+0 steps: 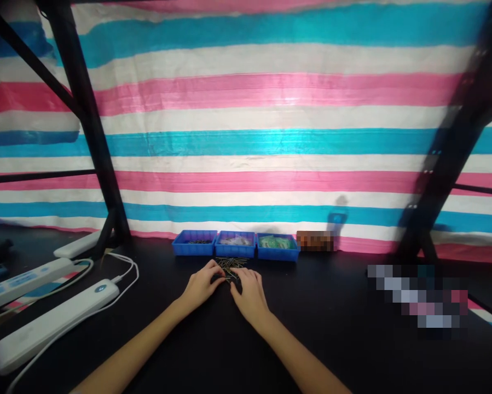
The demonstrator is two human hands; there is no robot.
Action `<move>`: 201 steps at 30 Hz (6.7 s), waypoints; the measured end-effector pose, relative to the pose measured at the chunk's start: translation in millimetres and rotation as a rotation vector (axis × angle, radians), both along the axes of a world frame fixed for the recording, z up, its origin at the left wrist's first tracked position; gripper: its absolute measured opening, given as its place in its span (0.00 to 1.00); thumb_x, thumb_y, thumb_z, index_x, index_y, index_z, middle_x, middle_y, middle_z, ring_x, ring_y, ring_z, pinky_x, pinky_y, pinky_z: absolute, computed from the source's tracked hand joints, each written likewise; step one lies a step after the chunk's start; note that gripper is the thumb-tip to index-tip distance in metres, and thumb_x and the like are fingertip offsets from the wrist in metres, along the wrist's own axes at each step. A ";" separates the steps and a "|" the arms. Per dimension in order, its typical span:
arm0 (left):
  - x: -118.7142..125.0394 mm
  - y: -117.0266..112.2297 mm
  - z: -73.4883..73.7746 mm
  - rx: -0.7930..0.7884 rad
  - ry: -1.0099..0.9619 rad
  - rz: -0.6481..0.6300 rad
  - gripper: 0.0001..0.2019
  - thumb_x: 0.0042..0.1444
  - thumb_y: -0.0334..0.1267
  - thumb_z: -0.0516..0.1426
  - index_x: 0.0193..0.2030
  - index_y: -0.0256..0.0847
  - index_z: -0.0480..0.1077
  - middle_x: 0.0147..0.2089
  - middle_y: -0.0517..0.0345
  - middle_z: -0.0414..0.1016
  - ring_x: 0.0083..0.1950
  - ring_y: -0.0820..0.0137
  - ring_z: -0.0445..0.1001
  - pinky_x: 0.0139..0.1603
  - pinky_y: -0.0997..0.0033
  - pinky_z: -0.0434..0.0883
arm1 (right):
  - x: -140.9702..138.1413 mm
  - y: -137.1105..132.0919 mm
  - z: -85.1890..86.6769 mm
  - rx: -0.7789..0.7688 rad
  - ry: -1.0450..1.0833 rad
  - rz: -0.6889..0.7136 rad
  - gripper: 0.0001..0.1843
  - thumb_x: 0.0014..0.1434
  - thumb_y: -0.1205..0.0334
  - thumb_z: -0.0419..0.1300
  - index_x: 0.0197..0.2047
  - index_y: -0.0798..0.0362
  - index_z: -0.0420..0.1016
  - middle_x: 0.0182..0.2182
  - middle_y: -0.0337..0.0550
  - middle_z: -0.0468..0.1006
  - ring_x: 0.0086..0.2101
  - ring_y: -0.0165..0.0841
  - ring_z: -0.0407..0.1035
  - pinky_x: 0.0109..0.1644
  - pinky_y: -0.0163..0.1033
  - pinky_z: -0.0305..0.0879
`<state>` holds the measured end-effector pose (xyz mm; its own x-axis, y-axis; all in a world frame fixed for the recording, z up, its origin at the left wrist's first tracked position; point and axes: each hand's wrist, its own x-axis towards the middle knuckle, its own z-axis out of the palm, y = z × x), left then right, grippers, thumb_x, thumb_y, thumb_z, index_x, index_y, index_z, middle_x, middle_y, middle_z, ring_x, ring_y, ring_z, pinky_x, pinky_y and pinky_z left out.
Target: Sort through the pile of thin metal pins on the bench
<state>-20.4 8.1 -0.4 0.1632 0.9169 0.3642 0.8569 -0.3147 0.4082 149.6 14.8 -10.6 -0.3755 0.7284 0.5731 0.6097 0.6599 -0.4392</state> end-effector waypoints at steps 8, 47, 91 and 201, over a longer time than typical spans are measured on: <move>9.5 -4.3 4.7 0.071 -0.108 -0.067 0.06 0.56 0.35 0.50 0.34 0.44 0.68 0.34 0.62 0.71 0.34 0.72 0.70 0.30 0.77 0.61 | 0.0 1.0 1.2 -0.040 0.033 0.038 0.15 0.54 0.70 0.53 0.45 0.50 0.70 0.36 0.41 0.74 0.38 0.35 0.67 0.45 0.41 0.60; 13.9 2.9 -0.7 0.188 -0.464 -0.099 0.11 0.52 0.43 0.55 0.33 0.39 0.72 0.29 0.59 0.71 0.26 0.75 0.63 0.28 0.76 0.63 | 1.9 20.7 -10.3 -0.304 0.442 0.118 0.14 0.53 0.53 0.57 0.31 0.56 0.75 0.29 0.45 0.74 0.28 0.34 0.68 0.26 0.34 0.63; 11.6 9.5 2.0 -0.136 -0.859 -0.084 0.17 0.47 0.47 0.59 0.35 0.34 0.72 0.18 0.62 0.67 0.16 0.79 0.61 0.13 0.82 0.54 | -1.2 24.5 -14.6 -0.442 0.593 0.115 0.13 0.52 0.55 0.59 0.30 0.58 0.76 0.27 0.45 0.77 0.28 0.33 0.69 0.31 0.34 0.64; 6.1 -2.3 7.9 -0.002 -0.192 -0.055 0.10 0.56 0.46 0.48 0.36 0.45 0.67 0.35 0.64 0.72 0.31 0.72 0.68 0.32 0.75 0.61 | 2.9 2.1 -0.2 -0.079 0.065 -0.034 0.07 0.53 0.70 0.60 0.36 0.50 0.73 0.35 0.38 0.73 0.37 0.32 0.66 0.44 0.38 0.53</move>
